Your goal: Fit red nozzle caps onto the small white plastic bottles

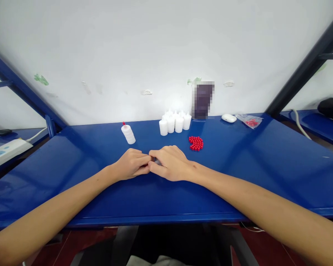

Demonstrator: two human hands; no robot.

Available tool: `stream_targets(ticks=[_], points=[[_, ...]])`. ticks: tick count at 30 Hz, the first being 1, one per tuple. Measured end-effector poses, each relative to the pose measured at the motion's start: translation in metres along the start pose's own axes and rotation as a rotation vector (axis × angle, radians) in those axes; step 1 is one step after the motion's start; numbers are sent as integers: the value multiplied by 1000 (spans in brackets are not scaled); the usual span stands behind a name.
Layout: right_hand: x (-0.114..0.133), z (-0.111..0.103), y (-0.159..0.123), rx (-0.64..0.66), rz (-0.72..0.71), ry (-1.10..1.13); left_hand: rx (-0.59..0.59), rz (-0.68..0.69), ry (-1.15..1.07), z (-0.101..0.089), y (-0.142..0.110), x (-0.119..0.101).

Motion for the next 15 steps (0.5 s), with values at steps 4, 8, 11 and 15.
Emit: stream_targets(ticks=[4, 8, 11, 15], points=[[0, 1, 0, 14, -14, -27, 68, -75, -135, 6, -1, 4], [3, 2, 0, 8, -65, -49, 149, -178, -285, 13, -1, 9], [-5, -4, 1, -74, -33, -42, 150, -265, -366, 10, -2, 18], [-30, -14, 3, -200, 107, 4, 102, -490, -436, 0, -13, 47]])
Point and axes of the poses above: each hand's wrist, its own y-axis towards the middle knuckle, its own z-axis out of the palm, x = y × z, the point moved 9 cm from there along y, towards the middle knuckle, and after that the axes turned 4 degrees about z, right-handed, at the moved point
